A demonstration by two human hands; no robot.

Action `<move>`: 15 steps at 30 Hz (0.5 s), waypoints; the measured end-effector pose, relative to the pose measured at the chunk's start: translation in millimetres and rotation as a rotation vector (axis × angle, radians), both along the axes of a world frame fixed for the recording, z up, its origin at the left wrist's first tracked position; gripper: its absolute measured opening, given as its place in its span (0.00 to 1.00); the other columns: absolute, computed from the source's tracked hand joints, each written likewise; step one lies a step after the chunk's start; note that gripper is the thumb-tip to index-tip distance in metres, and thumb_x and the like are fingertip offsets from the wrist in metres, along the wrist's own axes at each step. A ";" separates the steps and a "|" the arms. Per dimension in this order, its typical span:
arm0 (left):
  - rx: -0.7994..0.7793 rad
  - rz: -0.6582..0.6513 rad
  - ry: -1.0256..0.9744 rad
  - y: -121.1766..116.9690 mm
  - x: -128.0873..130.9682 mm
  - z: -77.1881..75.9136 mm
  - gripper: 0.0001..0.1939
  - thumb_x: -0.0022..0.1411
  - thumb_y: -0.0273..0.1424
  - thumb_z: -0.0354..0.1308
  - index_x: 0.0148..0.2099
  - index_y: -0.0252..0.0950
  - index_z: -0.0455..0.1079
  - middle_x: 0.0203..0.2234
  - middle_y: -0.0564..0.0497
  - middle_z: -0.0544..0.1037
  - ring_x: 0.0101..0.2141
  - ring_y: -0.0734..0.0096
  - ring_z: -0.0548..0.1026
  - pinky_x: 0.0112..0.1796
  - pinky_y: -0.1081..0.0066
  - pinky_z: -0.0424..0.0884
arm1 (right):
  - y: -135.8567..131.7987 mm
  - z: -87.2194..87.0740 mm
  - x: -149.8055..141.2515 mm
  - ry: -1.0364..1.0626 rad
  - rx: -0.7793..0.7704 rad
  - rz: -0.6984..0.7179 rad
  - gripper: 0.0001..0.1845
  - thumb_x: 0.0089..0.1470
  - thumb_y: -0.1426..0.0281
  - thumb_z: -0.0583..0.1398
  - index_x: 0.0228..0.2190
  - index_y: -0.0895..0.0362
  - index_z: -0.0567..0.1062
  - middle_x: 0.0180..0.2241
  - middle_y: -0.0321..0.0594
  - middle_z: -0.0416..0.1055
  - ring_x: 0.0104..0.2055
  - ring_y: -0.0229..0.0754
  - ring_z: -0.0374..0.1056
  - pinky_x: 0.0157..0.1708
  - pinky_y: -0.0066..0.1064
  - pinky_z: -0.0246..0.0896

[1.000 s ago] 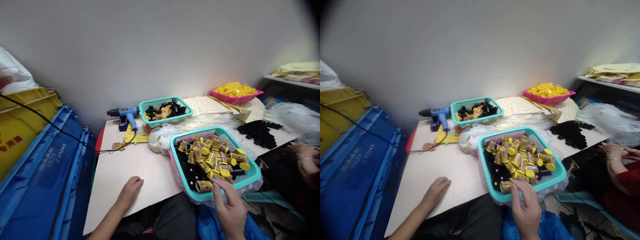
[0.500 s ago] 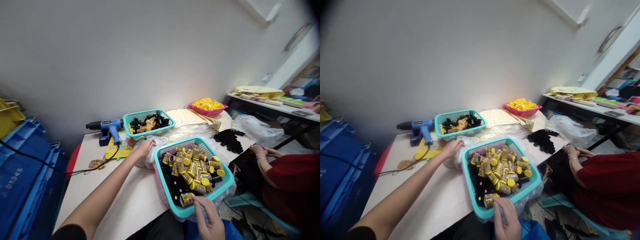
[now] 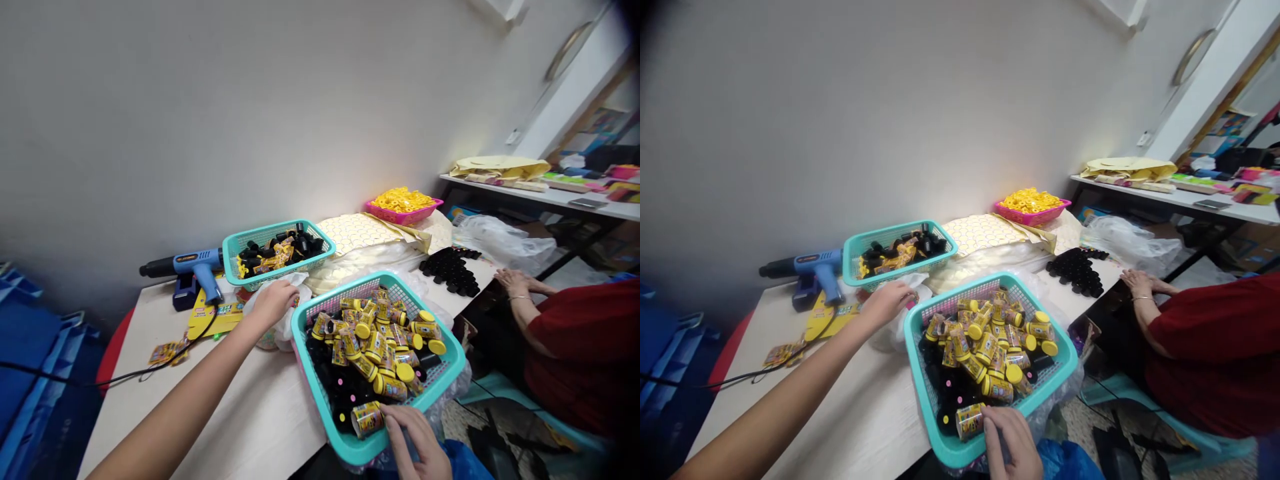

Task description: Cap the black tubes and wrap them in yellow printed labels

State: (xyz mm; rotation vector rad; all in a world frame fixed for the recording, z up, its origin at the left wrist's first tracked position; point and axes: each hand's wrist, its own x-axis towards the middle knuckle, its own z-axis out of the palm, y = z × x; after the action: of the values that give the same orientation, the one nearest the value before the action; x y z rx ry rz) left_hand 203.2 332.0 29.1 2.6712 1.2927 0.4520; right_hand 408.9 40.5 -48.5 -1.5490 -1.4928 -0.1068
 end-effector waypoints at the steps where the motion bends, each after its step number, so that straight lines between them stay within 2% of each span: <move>1: -0.015 -0.013 0.000 4.3 5.9 -2.8 0.10 0.64 0.36 0.53 0.38 0.38 0.74 0.39 0.49 0.77 0.44 0.64 0.73 0.46 0.64 0.68 | 0.8 2.2 -1.7 0.007 0.001 -0.001 0.08 0.56 0.70 0.59 0.36 0.54 0.78 0.33 0.43 0.78 0.36 0.46 0.75 0.37 0.35 0.72; 5: -0.047 0.029 -0.057 22.1 15.3 -9.9 0.11 0.62 0.36 0.57 0.43 0.35 0.71 0.42 0.47 0.75 0.44 0.63 0.72 0.46 0.56 0.67 | -7.2 3.5 0.2 0.008 0.021 -0.019 0.09 0.55 0.71 0.58 0.37 0.54 0.77 0.34 0.44 0.77 0.37 0.46 0.73 0.38 0.36 0.69; 8: -0.067 0.081 -0.163 12.6 6.5 -7.9 0.09 0.61 0.32 0.56 0.43 0.37 0.72 0.43 0.45 0.74 0.48 0.58 0.70 0.49 0.59 0.64 | -18.7 -2.1 20.9 0.034 0.016 -0.257 0.10 0.56 0.65 0.58 0.37 0.56 0.76 0.38 0.47 0.76 0.42 0.50 0.70 0.45 0.44 0.63; 10: -0.100 0.135 -0.249 -12.5 -3.6 -7.6 0.12 0.63 0.34 0.49 0.42 0.37 0.72 0.42 0.43 0.75 0.49 0.56 0.69 0.50 0.60 0.62 | -22.2 -6.4 44.6 0.118 -0.026 -0.492 0.20 0.54 0.57 0.57 0.41 0.58 0.75 0.43 0.51 0.73 0.48 0.56 0.66 0.52 0.53 0.54; 12: -0.173 0.199 -0.322 -50.7 -13.1 -12.1 0.19 0.66 0.38 0.41 0.39 0.35 0.72 0.36 0.43 0.76 0.44 0.56 0.72 0.46 0.59 0.65 | -18.6 -10.2 72.3 0.322 -0.072 -0.657 0.33 0.49 0.50 0.58 0.49 0.60 0.70 0.50 0.55 0.67 0.55 0.60 0.60 0.55 0.55 0.48; 13: -0.232 0.219 -0.346 -72.5 -16.4 -16.8 0.22 0.66 0.41 0.39 0.36 0.35 0.71 0.30 0.44 0.76 0.39 0.56 0.74 0.41 0.60 0.68 | -13.8 -11.7 86.0 0.484 -0.076 -0.688 0.37 0.47 0.48 0.58 0.52 0.60 0.67 0.53 0.55 0.64 0.56 0.59 0.58 0.56 0.53 0.48; 15: -0.390 0.207 -0.384 -115.1 -17.8 -30.3 0.25 0.65 0.45 0.39 0.31 0.36 0.70 0.20 0.50 0.73 0.26 0.61 0.75 0.30 0.65 0.70 | 0.7 -14.0 109.5 0.836 -0.055 -0.645 0.39 0.46 0.47 0.58 0.54 0.58 0.65 0.55 0.51 0.63 0.56 0.55 0.59 0.53 0.46 0.55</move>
State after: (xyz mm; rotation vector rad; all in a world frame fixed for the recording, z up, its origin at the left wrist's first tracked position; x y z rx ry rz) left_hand 185.4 216.9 -1.1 2.0249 1.3721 0.6260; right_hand 518.4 41.2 -62.5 -1.7559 -0.3310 0.1950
